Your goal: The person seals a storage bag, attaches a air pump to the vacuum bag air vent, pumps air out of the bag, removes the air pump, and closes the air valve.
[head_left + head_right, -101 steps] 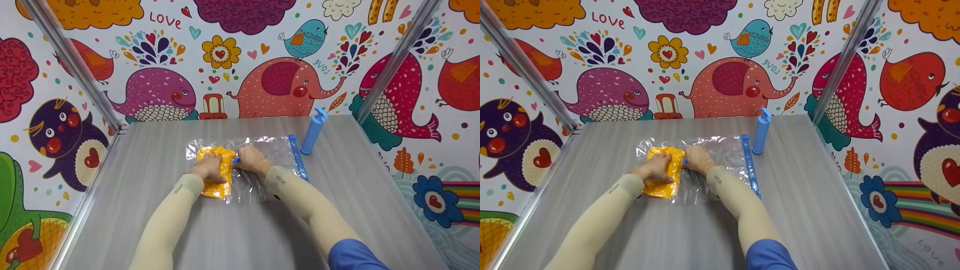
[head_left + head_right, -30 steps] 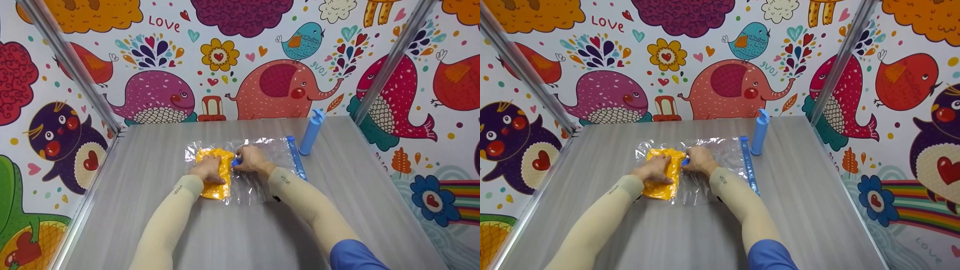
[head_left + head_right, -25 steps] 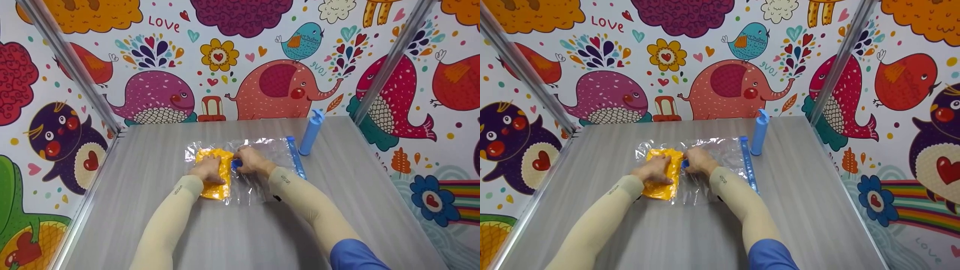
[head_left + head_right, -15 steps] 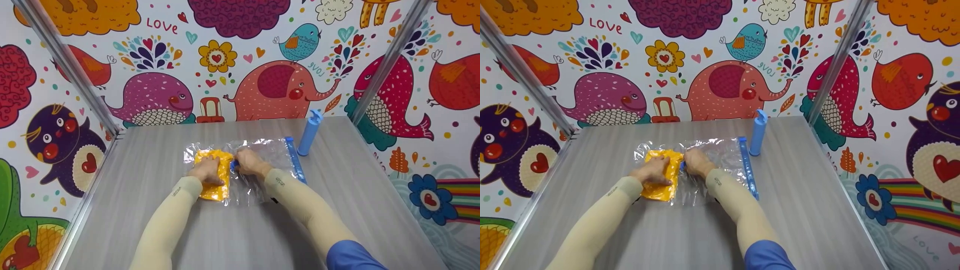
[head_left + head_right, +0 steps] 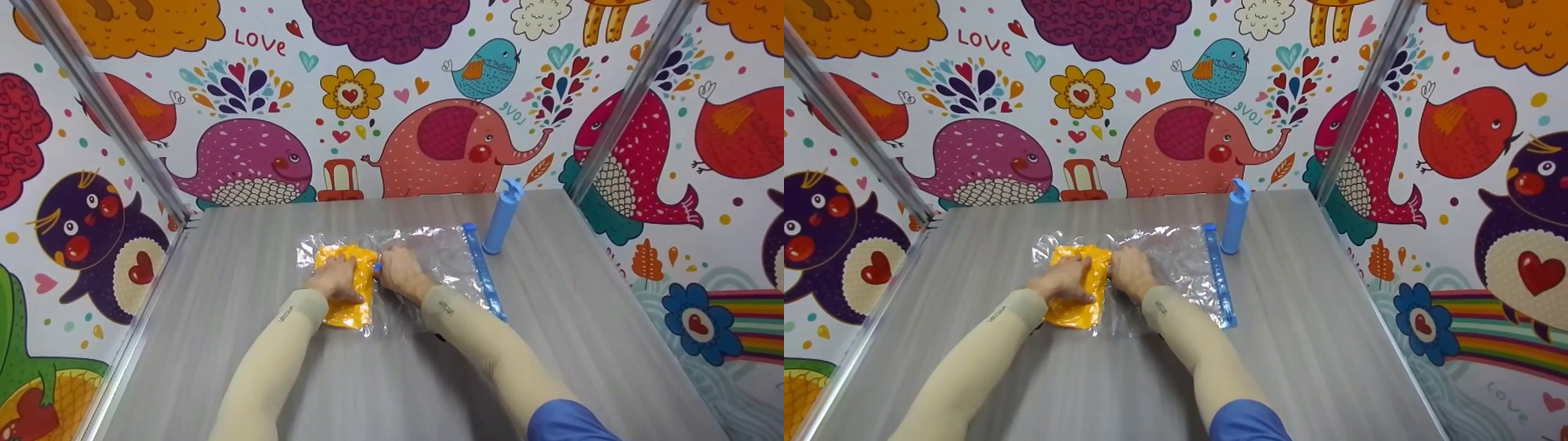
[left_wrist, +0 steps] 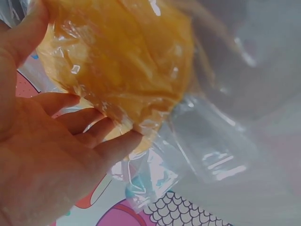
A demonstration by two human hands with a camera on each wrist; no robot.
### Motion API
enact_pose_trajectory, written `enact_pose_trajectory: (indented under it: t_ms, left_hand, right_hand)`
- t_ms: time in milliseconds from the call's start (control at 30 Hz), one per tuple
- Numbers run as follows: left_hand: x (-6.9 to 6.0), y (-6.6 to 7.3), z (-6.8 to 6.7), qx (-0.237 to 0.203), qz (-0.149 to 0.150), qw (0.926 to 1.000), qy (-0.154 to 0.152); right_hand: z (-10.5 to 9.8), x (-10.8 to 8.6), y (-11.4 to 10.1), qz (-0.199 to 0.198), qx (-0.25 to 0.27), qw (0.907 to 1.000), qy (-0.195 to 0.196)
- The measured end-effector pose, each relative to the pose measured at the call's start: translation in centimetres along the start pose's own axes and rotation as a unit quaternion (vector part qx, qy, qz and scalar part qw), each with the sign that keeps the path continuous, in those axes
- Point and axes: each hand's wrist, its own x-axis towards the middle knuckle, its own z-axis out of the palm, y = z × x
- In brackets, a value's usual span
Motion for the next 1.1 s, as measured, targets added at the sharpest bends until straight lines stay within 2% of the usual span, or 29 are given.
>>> enact_pose_trajectory:
  t_ms: [133,167,200,267,367,400,500,733,933,1000,1100]
  left_hand:
    - [0.0,0.0,-0.2,-0.007,-0.006,1.0,0.002]
    - [0.0,0.1,-0.3,-0.01,-0.006,0.9999,0.002]
    - [0.0,0.1,-0.3,-0.011,-0.006,0.9999,0.001]
    - [-0.1,0.3,-0.2,-0.014,-0.004,0.9999,-0.002]
    - [-0.1,0.6,0.1,-0.018,-0.002,0.9998,-0.009]
    - [-0.1,0.7,0.2,-0.016,-0.002,0.9998,-0.011]
    - [0.0,0.7,0.4,-0.01,-0.003,0.9999,-0.012]
    - [0.6,0.5,0.2,-0.003,-0.006,0.9999,-0.009]
    - [1.0,0.5,-0.3,0.001,0.007,1.0,-0.007]
    - [1.3,0.4,-0.5,-0.006,0.019,0.9998,0.01]
    - [1.8,0.5,-0.4,-0.011,0.034,0.9963,0.078]
  right_hand:
    - [-0.1,0.4,0.0,0.007,0.014,0.9998,-0.007]
    - [1.0,0.9,0.8,0.003,0.021,0.9998,-0.003]
    - [0.9,0.9,1.0,0.0,0.029,0.9995,-0.01]
    - [0.6,0.9,1.5,-0.009,0.04,0.9987,-0.031]
    - [0.2,0.7,2.3,-0.039,0.028,0.9964,-0.07]
    - [-1.0,0.1,1.8,-0.047,0.02,0.9946,-0.09]
    - [-1.1,0.0,2.0,-0.068,0.002,0.992,-0.106]
    - [-1.2,-0.2,1.7,-0.054,0.032,0.9935,-0.095]
    - [-1.2,-0.6,2.7,-0.083,0.035,0.9935,-0.068]
    - [-1.4,-0.8,3.3,-0.093,0.037,0.9936,-0.051]
    - [-2.2,-1.2,4.2,-0.098,0.038,0.9943,-0.02]
